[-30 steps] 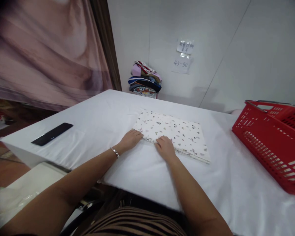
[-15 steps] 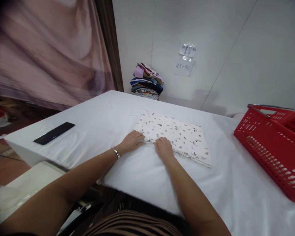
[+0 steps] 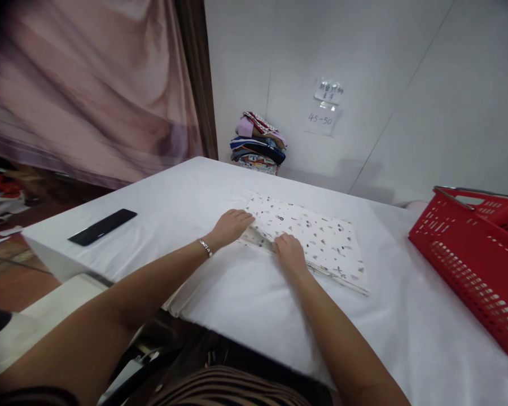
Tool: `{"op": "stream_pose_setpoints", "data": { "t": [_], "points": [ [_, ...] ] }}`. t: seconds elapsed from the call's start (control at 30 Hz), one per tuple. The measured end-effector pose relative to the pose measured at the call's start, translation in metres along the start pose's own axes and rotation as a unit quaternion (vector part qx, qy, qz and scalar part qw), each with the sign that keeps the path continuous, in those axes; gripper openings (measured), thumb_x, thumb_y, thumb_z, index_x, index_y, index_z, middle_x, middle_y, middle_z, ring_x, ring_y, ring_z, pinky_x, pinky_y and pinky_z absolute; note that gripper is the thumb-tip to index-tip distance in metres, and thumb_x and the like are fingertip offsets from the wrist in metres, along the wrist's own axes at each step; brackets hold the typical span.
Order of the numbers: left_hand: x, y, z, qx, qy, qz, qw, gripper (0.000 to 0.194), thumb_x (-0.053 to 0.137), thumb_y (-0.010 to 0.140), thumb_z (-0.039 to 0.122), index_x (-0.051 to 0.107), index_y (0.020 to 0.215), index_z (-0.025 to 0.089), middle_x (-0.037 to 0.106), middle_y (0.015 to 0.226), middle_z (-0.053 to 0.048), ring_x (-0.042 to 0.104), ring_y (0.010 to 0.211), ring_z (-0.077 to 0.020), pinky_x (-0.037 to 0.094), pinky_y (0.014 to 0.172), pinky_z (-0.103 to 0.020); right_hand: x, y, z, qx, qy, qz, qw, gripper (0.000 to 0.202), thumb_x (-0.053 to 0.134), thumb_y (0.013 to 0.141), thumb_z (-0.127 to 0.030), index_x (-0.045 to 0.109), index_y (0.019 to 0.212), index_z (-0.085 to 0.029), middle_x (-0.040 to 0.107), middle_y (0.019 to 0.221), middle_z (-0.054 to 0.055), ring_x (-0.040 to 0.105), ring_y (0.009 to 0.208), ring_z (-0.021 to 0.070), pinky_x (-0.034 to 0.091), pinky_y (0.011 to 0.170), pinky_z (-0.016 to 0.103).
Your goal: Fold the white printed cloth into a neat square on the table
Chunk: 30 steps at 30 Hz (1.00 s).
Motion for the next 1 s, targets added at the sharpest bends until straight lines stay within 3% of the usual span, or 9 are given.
{"op": "stream_pose_setpoints", "data": {
  "t": [0.07,0.13,0.2,0.3,0.5,0.7,0.83,1.0],
  "points": [
    [0.002,0.001,-0.005,0.017,-0.005,0.017,1.000,0.028,0.039,0.090,0.013,0.058,0.110,0.021,0.060,0.116,-0.009,0.047,0.115,-0.0216,0.034,0.094,-0.039,-0.001,0.001,-0.001,0.009,-0.009,0.007,1.000,0.023,0.041,0.094,-0.025,0.063,0.091,-0.018,0.061,0.091,0.009,0.051,0.086,0.0202,0.034,0.074,0.030],
    [0.014,-0.008,-0.008,0.029,-0.024,-0.016,0.999,0.026,0.042,0.089,0.014,0.060,0.106,0.022,0.061,0.115,-0.007,0.048,0.115,-0.0195,0.034,0.096,-0.037,0.002,0.000,-0.003,-0.003,-0.022,-0.027,0.999,0.021,0.043,0.092,-0.023,0.063,0.089,-0.018,0.061,0.088,0.008,0.051,0.084,0.0201,0.034,0.072,0.030],
    [0.028,-0.021,-0.008,0.015,-0.043,-0.047,0.998,0.025,0.045,0.088,0.014,0.061,0.106,0.023,0.062,0.114,-0.005,0.051,0.112,-0.0174,0.037,0.094,-0.035,0.007,-0.003,-0.006,-0.022,-0.032,-0.062,0.997,0.019,0.045,0.091,-0.021,0.064,0.088,-0.018,0.060,0.086,0.007,0.050,0.083,0.0198,0.033,0.071,0.030],
    [0.039,-0.037,-0.006,-0.016,-0.053,-0.039,0.998,0.028,0.043,0.089,0.016,0.060,0.109,0.024,0.061,0.118,-0.004,0.051,0.114,-0.0168,0.038,0.095,-0.035,0.012,-0.007,-0.009,-0.031,-0.040,-0.073,0.996,0.019,0.046,0.091,-0.020,0.064,0.092,-0.018,0.061,0.088,0.007,0.050,0.082,0.0197,0.033,0.071,0.030],
    [0.030,-0.044,0.000,-0.045,-0.072,-0.034,0.996,0.032,0.044,0.086,0.012,0.060,0.110,0.024,0.063,0.115,-0.003,0.053,0.111,-0.0175,0.040,0.094,-0.036,0.012,-0.008,-0.009,-0.036,-0.041,-0.064,0.996,0.020,0.045,0.091,-0.021,0.065,0.091,-0.017,0.060,0.088,0.007,0.050,0.082,0.0200,0.034,0.072,0.031],
    [0.029,-0.049,-0.003,-0.107,-0.083,-0.006,0.991,0.034,0.047,0.078,0.007,0.061,0.106,0.020,0.057,0.123,-0.008,0.046,0.117,-0.0227,0.045,0.090,-0.039,0.009,-0.008,-0.013,-0.019,-0.038,-0.069,0.997,0.020,0.044,0.091,-0.021,0.064,0.091,-0.017,0.060,0.090,0.008,0.050,0.084,0.0214,0.035,0.072,0.032],
    [0.029,-0.055,-0.006,-0.173,-0.108,0.015,0.979,0.034,0.048,0.076,0.009,0.061,0.105,0.020,0.056,0.119,-0.008,0.051,0.109,-0.0217,0.047,0.086,-0.035,0.009,0.002,-0.025,-0.028,-0.023,-0.066,0.997,0.020,0.048,0.088,-0.020,0.060,0.104,-0.017,0.059,0.101,0.010,0.049,0.091,0.0232,0.035,0.076,0.033],
    [0.028,-0.059,-0.010,-0.238,-0.147,0.015,0.960,0.039,0.051,0.074,0.015,0.057,0.112,0.021,0.060,0.109,-0.006,0.057,0.096,-0.0194,0.047,0.083,-0.031,0.020,0.027,-0.048,-0.063,-0.015,-0.086,0.994,0.021,0.049,0.087,-0.018,0.059,0.105,-0.018,0.059,0.103,0.011,0.048,0.092,0.0239,0.036,0.076,0.034]
  ]
}}
Point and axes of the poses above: each hand's wrist, its own y-axis towards the middle knuckle, its own x-axis out of the palm, z = x × y, the point moved 1 cm from there along y, towards the middle knuckle
